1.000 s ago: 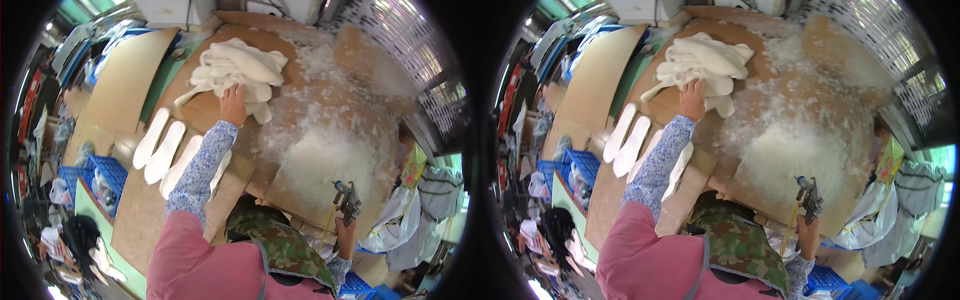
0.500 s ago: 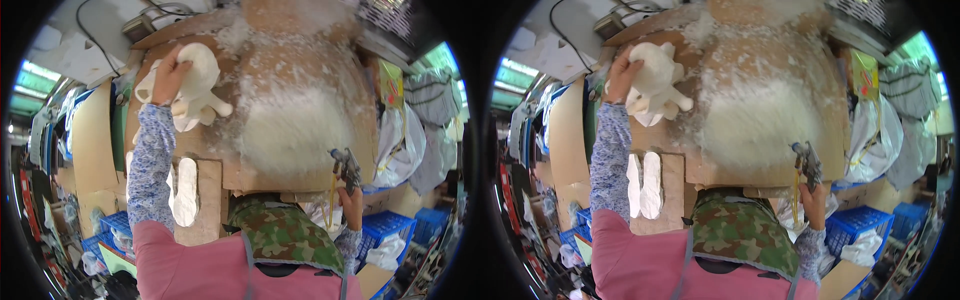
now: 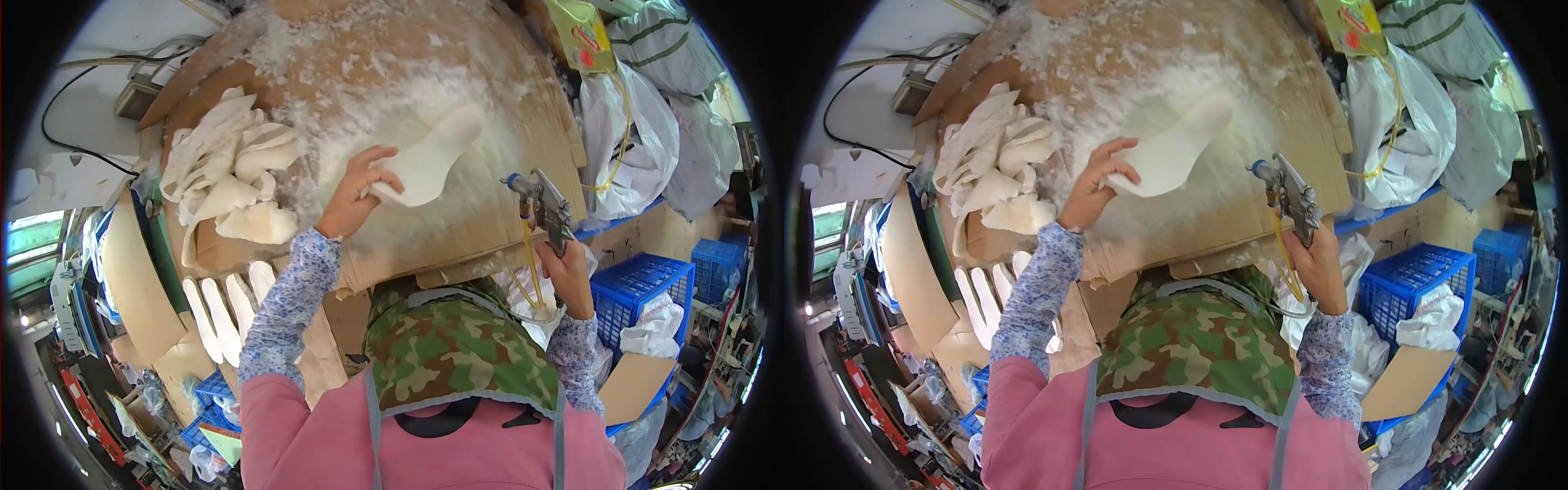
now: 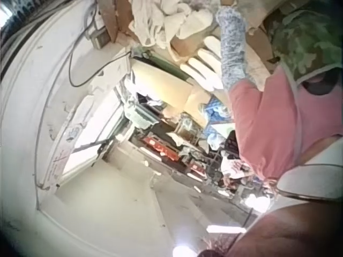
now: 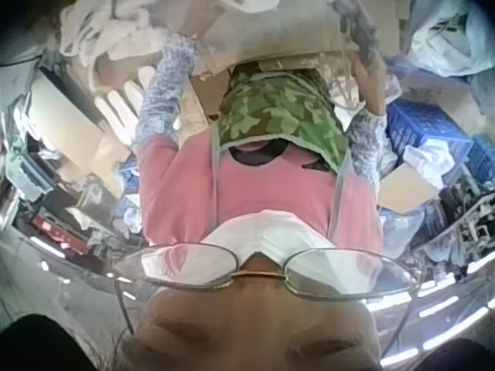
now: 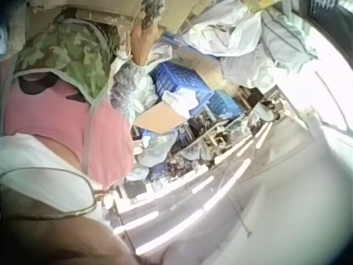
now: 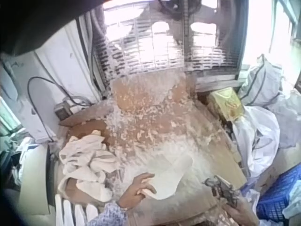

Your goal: Spraying shoe insoles with a handheld spray gun and arranging them on a workbench.

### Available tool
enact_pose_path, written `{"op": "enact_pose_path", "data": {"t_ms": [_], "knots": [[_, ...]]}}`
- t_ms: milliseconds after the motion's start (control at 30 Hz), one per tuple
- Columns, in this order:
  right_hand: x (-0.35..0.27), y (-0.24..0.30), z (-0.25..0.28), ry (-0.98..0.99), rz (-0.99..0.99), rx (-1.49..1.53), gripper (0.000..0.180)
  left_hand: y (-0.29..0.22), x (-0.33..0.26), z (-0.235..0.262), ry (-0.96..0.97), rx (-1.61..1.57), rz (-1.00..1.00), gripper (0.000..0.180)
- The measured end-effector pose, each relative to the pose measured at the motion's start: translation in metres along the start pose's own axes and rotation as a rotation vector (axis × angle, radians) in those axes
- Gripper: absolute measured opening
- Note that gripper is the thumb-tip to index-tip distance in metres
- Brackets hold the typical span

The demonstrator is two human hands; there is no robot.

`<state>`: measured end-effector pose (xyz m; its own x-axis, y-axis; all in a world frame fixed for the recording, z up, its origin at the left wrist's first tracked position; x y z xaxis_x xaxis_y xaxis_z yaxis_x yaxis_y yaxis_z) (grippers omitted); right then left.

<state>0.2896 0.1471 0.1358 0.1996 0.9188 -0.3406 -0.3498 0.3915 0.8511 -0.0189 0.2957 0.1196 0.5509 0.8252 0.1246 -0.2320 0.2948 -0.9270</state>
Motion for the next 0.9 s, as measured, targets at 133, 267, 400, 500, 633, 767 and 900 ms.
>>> {"op": "enact_pose_path", "data": {"t_ms": [133,267,400,500,633,767,900], "knots": [[0.009,-0.008,-0.006,0.062,0.008,-0.036,0.027,0.067,-0.055,-0.005,-0.147,0.507,0.055,0.031],[0.020,0.004,-0.026,0.237,0.070,-0.098,0.030,0.056,-0.087,0.007,-0.342,0.877,0.166,0.019],[0.035,0.032,-0.051,0.322,0.183,-0.110,0.035,0.033,-0.066,-0.025,-0.272,0.627,0.060,0.032],[0.040,0.038,-0.065,0.380,0.178,-0.242,0.037,0.019,-0.041,-0.075,-0.252,0.718,-0.014,0.041],[0.048,0.041,-0.063,0.351,0.220,-0.203,0.040,0.038,-0.039,-0.099,-0.212,0.786,0.182,0.049],[0.062,0.045,-0.040,0.218,0.177,-0.299,0.039,0.037,-0.040,-0.098,-0.223,0.818,0.202,0.049],[0.074,0.048,-0.022,0.155,0.215,-0.266,0.036,0.036,-0.034,-0.097,-0.195,0.818,0.228,0.049]]}}
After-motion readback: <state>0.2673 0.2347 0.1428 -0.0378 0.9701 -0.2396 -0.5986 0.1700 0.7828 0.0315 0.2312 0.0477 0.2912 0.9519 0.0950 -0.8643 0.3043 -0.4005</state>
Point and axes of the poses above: each hand's wrist, its own x-axis towards the middle knuckle, its own z-axis out of the back of the hand, y = z × x, the point moved 7 cm from there along x, towards the middle knuckle, and after that the axes turned 4 degrees about -z, right-handed, at the moved point
